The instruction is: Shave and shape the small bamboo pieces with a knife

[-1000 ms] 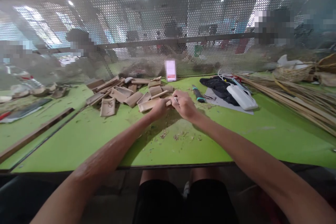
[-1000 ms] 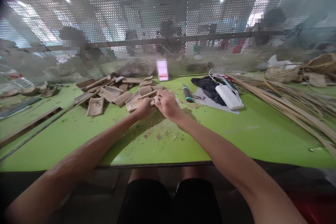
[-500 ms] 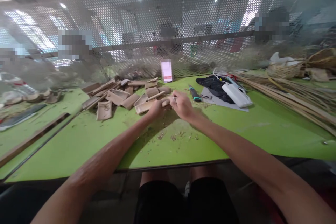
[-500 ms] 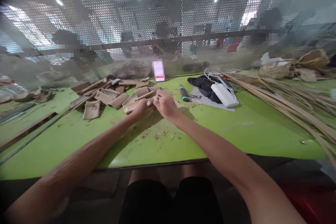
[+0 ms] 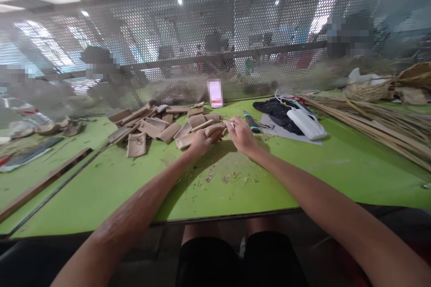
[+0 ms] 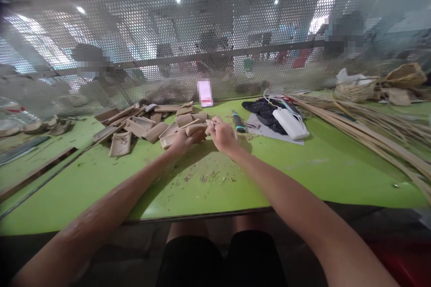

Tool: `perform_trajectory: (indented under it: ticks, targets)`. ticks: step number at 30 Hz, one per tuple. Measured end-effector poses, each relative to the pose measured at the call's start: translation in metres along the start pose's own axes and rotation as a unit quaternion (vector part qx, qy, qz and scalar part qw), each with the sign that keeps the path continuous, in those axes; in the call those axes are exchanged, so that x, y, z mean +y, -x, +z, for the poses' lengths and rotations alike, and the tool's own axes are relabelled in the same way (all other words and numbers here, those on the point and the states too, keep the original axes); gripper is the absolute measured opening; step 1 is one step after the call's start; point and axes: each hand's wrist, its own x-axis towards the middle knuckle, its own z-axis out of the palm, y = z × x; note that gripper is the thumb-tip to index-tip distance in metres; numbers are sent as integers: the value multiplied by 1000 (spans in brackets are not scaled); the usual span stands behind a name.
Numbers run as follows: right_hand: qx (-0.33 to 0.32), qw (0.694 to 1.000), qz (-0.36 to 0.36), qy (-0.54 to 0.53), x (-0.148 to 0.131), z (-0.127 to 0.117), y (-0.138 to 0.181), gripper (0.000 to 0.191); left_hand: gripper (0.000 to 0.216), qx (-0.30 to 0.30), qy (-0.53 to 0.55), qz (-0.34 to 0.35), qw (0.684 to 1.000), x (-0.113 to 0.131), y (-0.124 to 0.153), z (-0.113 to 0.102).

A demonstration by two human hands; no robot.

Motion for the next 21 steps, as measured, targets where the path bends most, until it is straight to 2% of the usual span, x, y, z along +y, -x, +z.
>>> perform_trajectory:
  ticks: [5,9,13,16,21]
  targets:
    - [12,998,17,-58,0,-6,-1,39,39,-6,-2,2,1000,-6,3,4]
    - [-30,997,-34,-70,-8,-3,1,38,38,3,-68,4,998,-6,5,4]
    - [-29,999,-31,-32,-12,5,3,40,36,4,-95,12,995,-6,3,4]
    - [-22,997,-68,18,-11,8,1,38,35,25,-138,18,990,-5,2,5]
    - [-18,996,-75,39,-11,7,-1,43,31,8,-135,11,991,-4,-1,4]
